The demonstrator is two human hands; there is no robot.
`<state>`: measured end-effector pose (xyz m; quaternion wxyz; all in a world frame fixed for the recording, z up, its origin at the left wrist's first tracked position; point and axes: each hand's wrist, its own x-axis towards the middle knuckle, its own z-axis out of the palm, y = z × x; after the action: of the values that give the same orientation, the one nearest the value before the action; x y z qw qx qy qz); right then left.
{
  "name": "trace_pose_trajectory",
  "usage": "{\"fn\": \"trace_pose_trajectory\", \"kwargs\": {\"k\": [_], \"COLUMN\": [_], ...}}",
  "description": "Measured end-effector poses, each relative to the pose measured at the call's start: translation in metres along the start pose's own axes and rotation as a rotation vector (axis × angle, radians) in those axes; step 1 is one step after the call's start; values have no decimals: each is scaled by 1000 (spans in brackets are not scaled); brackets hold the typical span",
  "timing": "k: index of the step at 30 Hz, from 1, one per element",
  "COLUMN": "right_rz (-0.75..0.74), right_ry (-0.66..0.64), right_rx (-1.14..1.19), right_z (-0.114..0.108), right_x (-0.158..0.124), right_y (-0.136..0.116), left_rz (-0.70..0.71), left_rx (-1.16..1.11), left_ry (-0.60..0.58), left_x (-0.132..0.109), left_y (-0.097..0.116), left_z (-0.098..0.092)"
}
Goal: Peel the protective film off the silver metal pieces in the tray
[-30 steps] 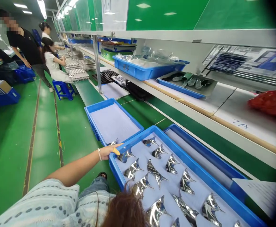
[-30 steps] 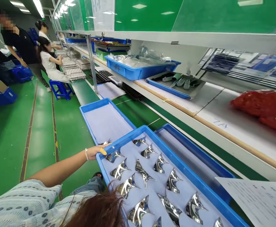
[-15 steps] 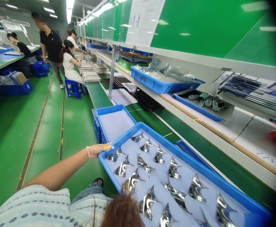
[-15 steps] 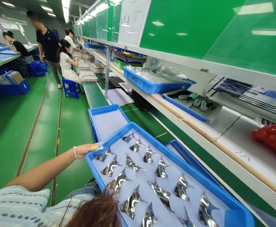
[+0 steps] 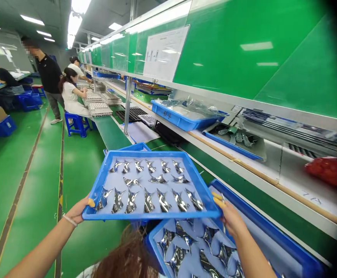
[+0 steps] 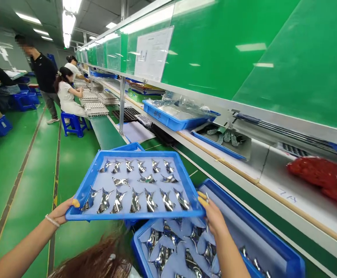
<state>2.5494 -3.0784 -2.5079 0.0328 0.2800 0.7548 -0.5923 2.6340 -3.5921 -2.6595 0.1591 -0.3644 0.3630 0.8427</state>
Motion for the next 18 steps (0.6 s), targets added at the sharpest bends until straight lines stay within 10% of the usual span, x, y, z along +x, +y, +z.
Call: {"fn": "trace_pose_trajectory", "kwargs": {"k": [8,18], "right_rz": [17,218], "right_ry": [118,479], "right_rx": [56,-14], "right_z": [29,-64], "right_x": [-25,-163], "right_y": [36,113], "left_rz": [190,124], "left_rx": [53,352], "left_ry": [62,97], "left_x": [54,72], "left_y": [-4,-36], "left_z": [33,69]}}
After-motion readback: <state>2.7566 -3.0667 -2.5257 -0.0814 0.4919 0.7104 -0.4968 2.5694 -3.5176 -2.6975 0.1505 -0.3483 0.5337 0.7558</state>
